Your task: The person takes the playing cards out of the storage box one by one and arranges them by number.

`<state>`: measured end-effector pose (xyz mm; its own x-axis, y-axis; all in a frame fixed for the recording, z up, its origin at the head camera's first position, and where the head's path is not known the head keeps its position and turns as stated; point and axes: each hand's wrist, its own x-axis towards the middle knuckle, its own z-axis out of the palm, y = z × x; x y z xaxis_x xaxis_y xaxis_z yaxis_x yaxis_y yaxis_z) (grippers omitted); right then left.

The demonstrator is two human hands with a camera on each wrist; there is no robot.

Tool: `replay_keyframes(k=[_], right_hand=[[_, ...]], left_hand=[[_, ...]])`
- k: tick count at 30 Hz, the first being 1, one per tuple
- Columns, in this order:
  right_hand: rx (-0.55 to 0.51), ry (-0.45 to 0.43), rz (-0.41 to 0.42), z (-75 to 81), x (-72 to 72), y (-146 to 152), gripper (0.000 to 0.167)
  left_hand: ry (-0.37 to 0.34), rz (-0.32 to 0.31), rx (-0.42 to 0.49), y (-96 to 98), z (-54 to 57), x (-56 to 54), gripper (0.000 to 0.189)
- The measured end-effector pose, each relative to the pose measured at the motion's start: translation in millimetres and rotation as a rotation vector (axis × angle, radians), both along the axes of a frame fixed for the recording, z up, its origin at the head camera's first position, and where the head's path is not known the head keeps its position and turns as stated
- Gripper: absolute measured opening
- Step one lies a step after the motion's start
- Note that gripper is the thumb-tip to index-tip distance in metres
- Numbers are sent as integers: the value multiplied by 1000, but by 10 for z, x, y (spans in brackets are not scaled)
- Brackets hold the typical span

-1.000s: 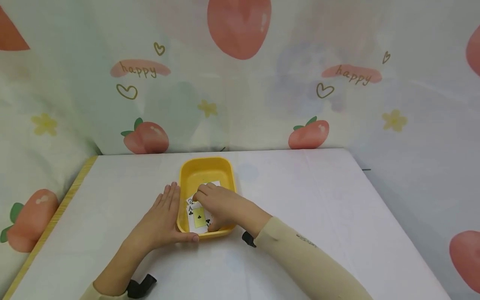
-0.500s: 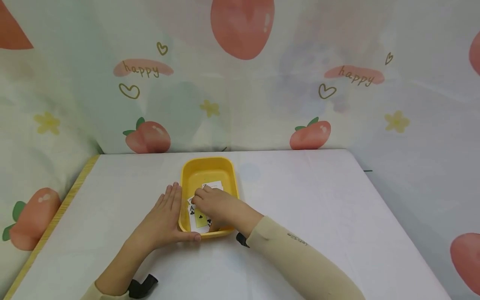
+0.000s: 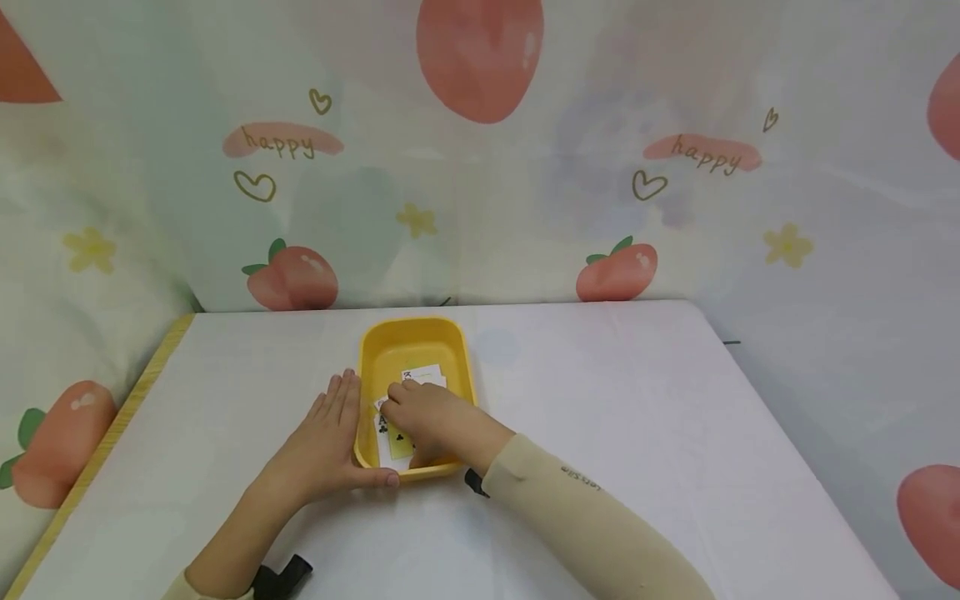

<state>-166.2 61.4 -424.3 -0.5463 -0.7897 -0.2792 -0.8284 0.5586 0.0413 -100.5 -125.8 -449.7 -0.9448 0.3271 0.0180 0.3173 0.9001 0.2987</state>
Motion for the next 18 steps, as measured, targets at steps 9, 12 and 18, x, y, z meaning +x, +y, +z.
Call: replay_keyframes(k=[9,12,18], right_hand=[[-17,-1,4,-37,-5,-47,90],[-16,-6,4,-58,-13,-57,88],[-40,12,15,-24,-32,-12,90]], left_hand=[[-11,8,-2,-7,-3,16,147],[-28,12,-4,3,-4,16,148],[-10,-1,1,8,-6,0,147]])
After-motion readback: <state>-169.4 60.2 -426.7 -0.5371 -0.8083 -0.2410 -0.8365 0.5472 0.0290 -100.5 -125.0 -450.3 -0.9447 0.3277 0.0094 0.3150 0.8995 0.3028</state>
